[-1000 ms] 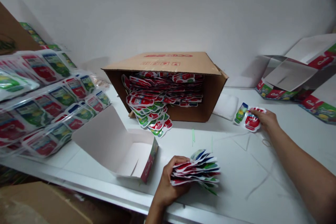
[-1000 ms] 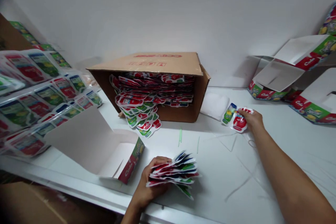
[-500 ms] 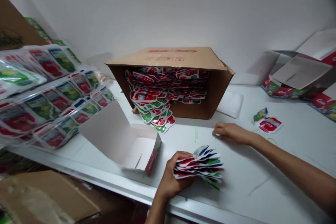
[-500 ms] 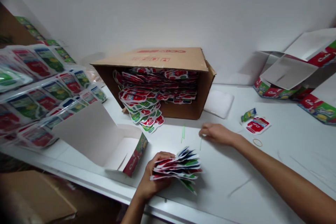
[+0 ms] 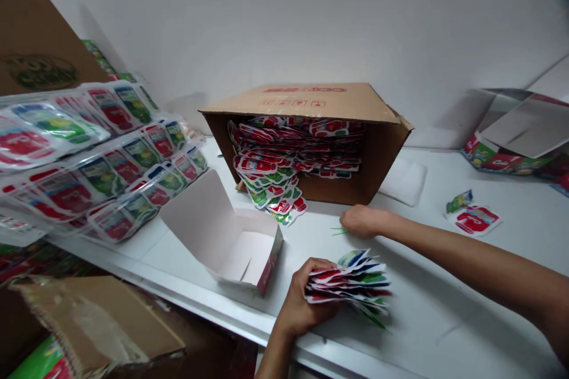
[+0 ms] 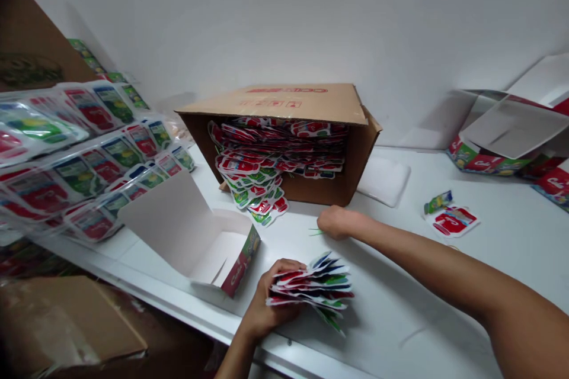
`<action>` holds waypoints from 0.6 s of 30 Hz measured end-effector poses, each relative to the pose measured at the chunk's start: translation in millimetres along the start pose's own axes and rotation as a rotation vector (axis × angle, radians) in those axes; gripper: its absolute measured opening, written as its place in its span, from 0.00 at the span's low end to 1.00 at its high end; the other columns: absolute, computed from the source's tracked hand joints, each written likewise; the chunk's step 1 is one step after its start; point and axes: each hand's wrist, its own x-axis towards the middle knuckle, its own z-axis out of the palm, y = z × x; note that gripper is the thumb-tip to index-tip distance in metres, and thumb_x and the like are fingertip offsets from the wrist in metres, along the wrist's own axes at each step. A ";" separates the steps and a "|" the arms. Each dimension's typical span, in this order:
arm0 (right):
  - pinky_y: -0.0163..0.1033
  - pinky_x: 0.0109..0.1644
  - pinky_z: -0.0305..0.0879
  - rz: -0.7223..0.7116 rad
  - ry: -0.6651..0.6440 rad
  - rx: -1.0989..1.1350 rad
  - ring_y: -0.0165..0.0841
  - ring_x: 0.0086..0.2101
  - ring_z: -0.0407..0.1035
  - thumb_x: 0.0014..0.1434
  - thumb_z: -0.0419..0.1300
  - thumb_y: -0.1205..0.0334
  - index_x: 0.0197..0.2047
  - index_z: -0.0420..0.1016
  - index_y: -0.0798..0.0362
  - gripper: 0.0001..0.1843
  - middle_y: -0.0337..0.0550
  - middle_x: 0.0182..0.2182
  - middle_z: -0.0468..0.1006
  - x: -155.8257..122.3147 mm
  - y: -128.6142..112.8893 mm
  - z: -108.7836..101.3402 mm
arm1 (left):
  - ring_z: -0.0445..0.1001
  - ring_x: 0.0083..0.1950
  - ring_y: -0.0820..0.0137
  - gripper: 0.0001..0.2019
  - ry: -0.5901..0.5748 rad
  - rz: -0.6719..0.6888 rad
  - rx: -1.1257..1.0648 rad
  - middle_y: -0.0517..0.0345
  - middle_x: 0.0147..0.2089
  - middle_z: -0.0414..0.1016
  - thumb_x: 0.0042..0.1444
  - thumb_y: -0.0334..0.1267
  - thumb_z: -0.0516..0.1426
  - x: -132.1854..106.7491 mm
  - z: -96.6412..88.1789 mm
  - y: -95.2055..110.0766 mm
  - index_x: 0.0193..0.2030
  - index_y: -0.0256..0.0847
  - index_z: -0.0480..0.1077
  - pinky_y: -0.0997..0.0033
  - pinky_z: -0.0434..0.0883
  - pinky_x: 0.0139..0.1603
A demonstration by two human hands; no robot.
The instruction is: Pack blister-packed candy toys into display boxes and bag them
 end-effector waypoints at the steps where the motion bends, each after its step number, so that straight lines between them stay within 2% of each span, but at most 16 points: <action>1: 0.40 0.34 0.67 0.029 -0.012 -0.003 0.44 0.33 0.76 0.48 0.57 0.76 0.34 0.80 0.63 0.12 0.60 0.33 0.81 0.1 -1.9 1.2 | 0.75 0.50 0.61 0.24 0.002 -0.002 0.004 0.51 0.50 0.75 0.40 0.30 0.66 0.0 0.1 0.5 0.47 0.39 0.69 0.67 0.70 0.50; 6: 0.40 0.34 0.67 0.195 0.015 0.033 0.45 0.33 0.77 0.50 0.56 0.73 0.37 0.79 0.64 0.13 0.63 0.34 0.81 -16.6 -5.6 13.2 | 0.75 0.49 0.62 0.23 -0.004 0.003 0.015 0.52 0.49 0.75 0.41 0.31 0.66 1.2 0.0 1.7 0.46 0.39 0.69 0.68 0.70 0.50; 10: 0.38 0.36 0.66 0.303 0.051 0.087 0.42 0.36 0.77 0.50 0.57 0.72 0.38 0.79 0.60 0.13 0.58 0.34 0.82 -59.4 10.6 31.8 | 0.76 0.48 0.62 0.21 -0.004 0.001 0.034 0.53 0.49 0.75 0.42 0.31 0.65 4.6 -2.0 -1.2 0.46 0.40 0.70 0.69 0.71 0.49; 13: 0.38 0.39 0.65 0.421 0.085 0.096 0.43 0.39 0.76 0.52 0.56 0.71 0.41 0.77 0.59 0.14 0.58 0.37 0.81 -111.6 44.6 47.8 | 0.76 0.49 0.62 0.20 -0.019 0.009 0.066 0.52 0.50 0.75 0.44 0.31 0.63 7.3 -3.8 -4.9 0.47 0.40 0.70 0.67 0.71 0.51; 16: 0.40 0.36 0.64 0.569 0.098 0.088 0.46 0.36 0.76 0.51 0.58 0.73 0.38 0.76 0.62 0.11 0.62 0.35 0.80 -164.3 91.0 61.6 | 0.76 0.49 0.61 0.20 -0.023 0.016 0.083 0.51 0.49 0.75 0.44 0.30 0.63 8.9 -4.7 -6.3 0.47 0.40 0.70 0.66 0.71 0.52; 18: 0.39 0.35 0.62 0.629 0.128 0.096 0.43 0.34 0.76 0.51 0.58 0.75 0.36 0.76 0.61 0.09 0.60 0.34 0.80 -189.8 119.5 69.2 | 0.75 0.50 0.61 0.19 -0.021 0.016 0.091 0.52 0.49 0.75 0.45 0.31 0.63 9.4 -4.8 -5.5 0.47 0.41 0.70 0.66 0.71 0.52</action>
